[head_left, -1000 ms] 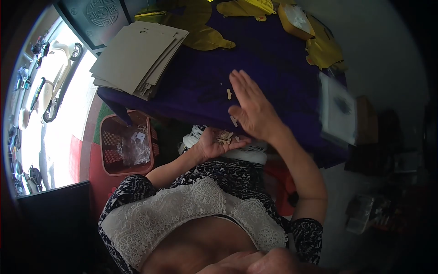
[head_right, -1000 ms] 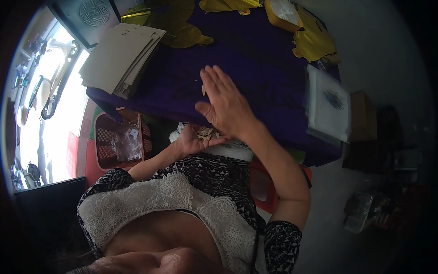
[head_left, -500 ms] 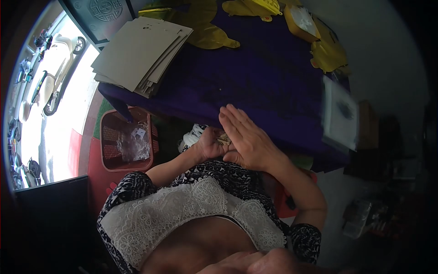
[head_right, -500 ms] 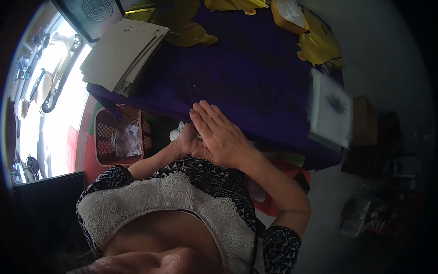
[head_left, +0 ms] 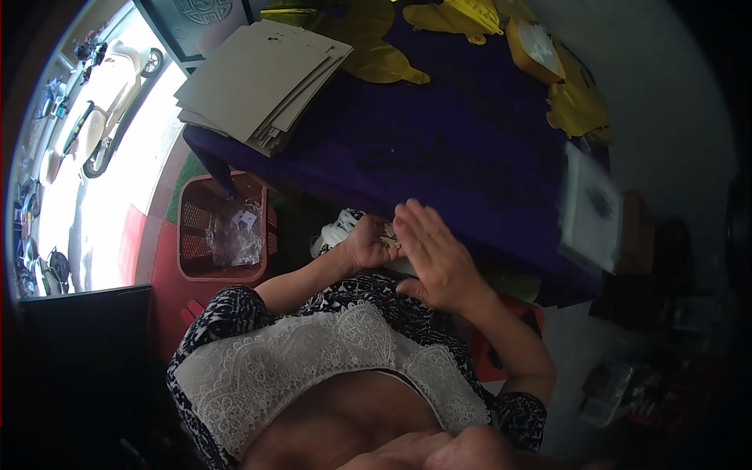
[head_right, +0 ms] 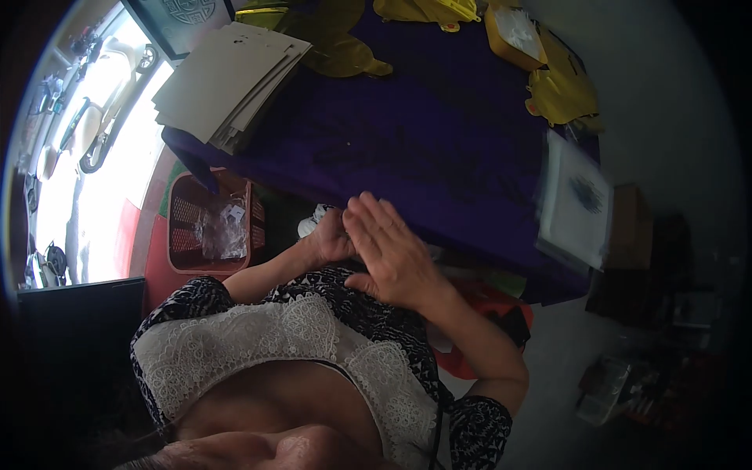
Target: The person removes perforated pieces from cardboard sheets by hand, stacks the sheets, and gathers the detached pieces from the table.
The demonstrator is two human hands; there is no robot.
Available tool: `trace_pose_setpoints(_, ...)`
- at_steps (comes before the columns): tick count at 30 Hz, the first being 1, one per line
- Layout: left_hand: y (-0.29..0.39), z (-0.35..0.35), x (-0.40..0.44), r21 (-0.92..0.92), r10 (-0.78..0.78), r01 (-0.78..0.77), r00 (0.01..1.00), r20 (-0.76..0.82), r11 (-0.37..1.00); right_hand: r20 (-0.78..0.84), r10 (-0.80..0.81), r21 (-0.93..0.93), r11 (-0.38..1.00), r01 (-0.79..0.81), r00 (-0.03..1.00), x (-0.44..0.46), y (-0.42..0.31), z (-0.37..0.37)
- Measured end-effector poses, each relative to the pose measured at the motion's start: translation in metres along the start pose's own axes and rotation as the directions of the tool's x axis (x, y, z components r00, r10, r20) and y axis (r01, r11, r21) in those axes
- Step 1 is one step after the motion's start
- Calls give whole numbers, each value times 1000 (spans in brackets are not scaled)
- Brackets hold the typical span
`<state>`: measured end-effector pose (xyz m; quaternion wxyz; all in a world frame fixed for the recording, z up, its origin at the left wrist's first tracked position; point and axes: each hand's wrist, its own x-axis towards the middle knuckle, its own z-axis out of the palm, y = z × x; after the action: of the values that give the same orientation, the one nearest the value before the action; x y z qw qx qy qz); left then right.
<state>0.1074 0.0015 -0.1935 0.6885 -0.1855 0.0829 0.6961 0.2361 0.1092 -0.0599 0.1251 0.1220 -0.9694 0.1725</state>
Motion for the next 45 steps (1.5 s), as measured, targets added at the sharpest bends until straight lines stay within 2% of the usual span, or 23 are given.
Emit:
trace_pose_setpoints(3, 14, -61, 22, -170, -106, 182, 918, 381, 968, -17, -46, 95, 994, 47, 999, -2, -10, -3)
trace_pose_setpoints(6, 18, -48, 8, -201, -89, 205, 878, 470, 958, -90, -68, 98, 992, 76, 994, 1, -13, -16)
trace_pose_setpoints(7, 22, -43, 0, 11, 17, -18, 999, 28, 1000, -115, -60, 117, 990, 73, 992, 2, -11, -21)
trace_pose_setpoints(10, 43, -55, -33, -44, 65, -61, 993, 102, 997, -169, -53, 129, 989, 76, 984, 2, 1, -27)
trace_pose_setpoints(14, 80, -83, -119, -163, 448, -443, 894, -8, 881, -193, -6, 113, 993, 28, 981, 0, 15, -33)
trace_pose_setpoints(18, 124, -128, -184, -46, 712, -736, 667, -221, 675, -185, 11, 109, 994, 10, 983, 1, 19, -37)
trace_pose_setpoints(21, 163, -172, -222, 134, 763, -778, 541, -353, 613, -184, 6, 113, 993, 15, 983, 4, 20, -42)
trace_pose_setpoints(22, 172, -172, -235, 185, 746, -750, 534, -397, 635, -188, 10, 126, 992, 14, 982, 5, 20, -41)
trace_pose_setpoints(24, 219, -243, -242, 572, 750, -488, 384, -538, 660, -204, 30, 143, 990, 0, 979, 8, 20, -41)
trace_pose_setpoints(25, 223, -237, -237, 812, 833, -189, 92, -545, 552, -219, 35, 145, 989, -3, 975, 11, 18, -41)
trace_pose_setpoints(26, 218, -228, -236, 884, 897, 179, -181, -403, 433, -233, 38, 148, 989, -3, 972, 14, 17, -42)
trace_pose_setpoints(27, 211, -215, -237, 776, 917, 534, -374, -141, 337, -221, 39, 152, 988, -5, 975, 15, 17, -42)
trace_pose_setpoints(28, 204, -198, -240, 517, 878, 802, -443, 181, 298, -203, 31, 148, 989, -1, 979, 17, 16, -42)
trace_pose_setpoints(30, 193, -152, -247, 740, 995, 665, -83, -55, 96, -157, 17, 147, 989, 7, 987, 24, 15, -40)
trace_pose_setpoints(31, 184, -143, -243, 890, 1000, 456, 16, -18, 9, -126, 16, 215, 977, 12, 992, 26, 13, -38)
trace_pose_setpoints(33, 149, -107, -225, 964, 971, 122, 68, 228, -235, -68, 11, 486, 874, 24, 998, 34, 4, -33)
trace_pose_setpoints(37, 45, 20, -207, 649, 685, 352, -29, 728, -675, 138, -7, 941, 314, -128, 990, 49, -16, 2)
trace_pose_setpoints(39, 10, 47, -201, 517, 513, 340, -111, 851, -785, 320, -2, 947, -37, -320, 947, 67, -33, 12)
trace_pose_setpoints(41, -11, 32, -173, 435, 423, 148, -110, 900, -888, 462, 12, 860, -248, -445, 887, 85, -48, 26)
trace_pose_setpoints(42, -15, 38, -167, 315, 315, 102, -19, 949, -944, 528, 3, 795, -352, -494, 849, 94, -56, 34)
trace_pose_setpoints(43, -19, 45, -161, 198, 200, 33, 72, 977, -980, 439, 31, 853, -327, -406, 898, 94, -66, 56)
trace_pose_setpoints(44, -5, 36, -158, 201, 267, 227, 316, 910, -953, 350, 56, 901, -295, -319, 935, 92, -72, 73)
trace_pose_setpoints(45, 12, 30, -157, 342, 426, 292, 303, 853, -893, 240, 86, 971, -17, -239, 967, 96, -83, 38)
